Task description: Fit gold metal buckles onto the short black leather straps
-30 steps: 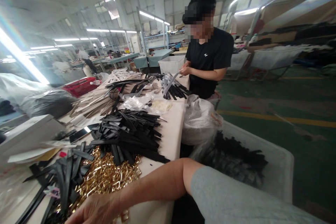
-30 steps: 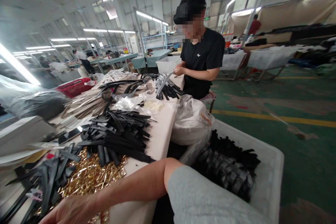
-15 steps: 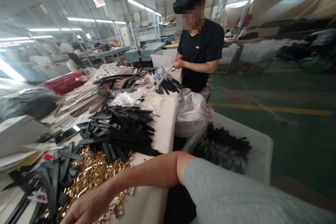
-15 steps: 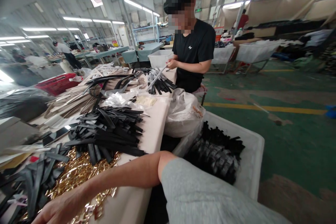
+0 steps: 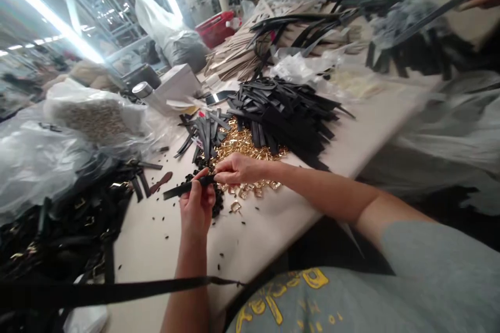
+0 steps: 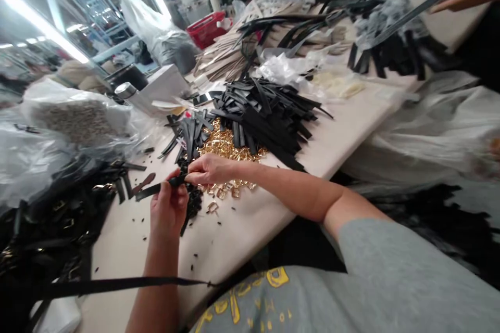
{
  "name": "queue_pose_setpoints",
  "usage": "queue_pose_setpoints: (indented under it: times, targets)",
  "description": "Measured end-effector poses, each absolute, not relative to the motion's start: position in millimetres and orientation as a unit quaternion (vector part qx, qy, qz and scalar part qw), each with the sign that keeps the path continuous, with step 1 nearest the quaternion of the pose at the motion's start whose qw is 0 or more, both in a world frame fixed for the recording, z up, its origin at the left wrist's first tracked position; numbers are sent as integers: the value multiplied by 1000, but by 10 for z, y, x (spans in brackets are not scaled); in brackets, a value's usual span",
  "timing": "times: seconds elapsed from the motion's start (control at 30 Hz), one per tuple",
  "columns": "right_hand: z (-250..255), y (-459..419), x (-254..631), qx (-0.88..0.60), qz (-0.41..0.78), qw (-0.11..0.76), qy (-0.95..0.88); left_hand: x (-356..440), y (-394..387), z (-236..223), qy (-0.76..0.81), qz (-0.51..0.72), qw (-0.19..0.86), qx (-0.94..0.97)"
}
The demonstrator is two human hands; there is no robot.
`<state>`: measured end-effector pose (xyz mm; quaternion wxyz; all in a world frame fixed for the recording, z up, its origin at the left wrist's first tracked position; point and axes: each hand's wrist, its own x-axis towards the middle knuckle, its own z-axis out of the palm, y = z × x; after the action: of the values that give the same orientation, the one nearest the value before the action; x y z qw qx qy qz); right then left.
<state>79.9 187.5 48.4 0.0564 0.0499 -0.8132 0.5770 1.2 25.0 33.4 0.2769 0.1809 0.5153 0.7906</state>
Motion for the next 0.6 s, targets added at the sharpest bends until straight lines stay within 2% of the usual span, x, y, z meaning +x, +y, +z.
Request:
queue_pose_setpoints:
  times: [0.2,0.3,0.47,0.6]
  targets:
    - [419,1819,760,42,462,179,-868,65,280,277,505,797,277,180]
    - [406,1805,765,40,468,177,-865,57,291,252,499,799,282,179]
    - [416,1768,821,59,509,127,-849,65,259,278,526,786,288,148]
    - [409,1779,807,34,424,149,-893,43,244,274,551,776,282,120]
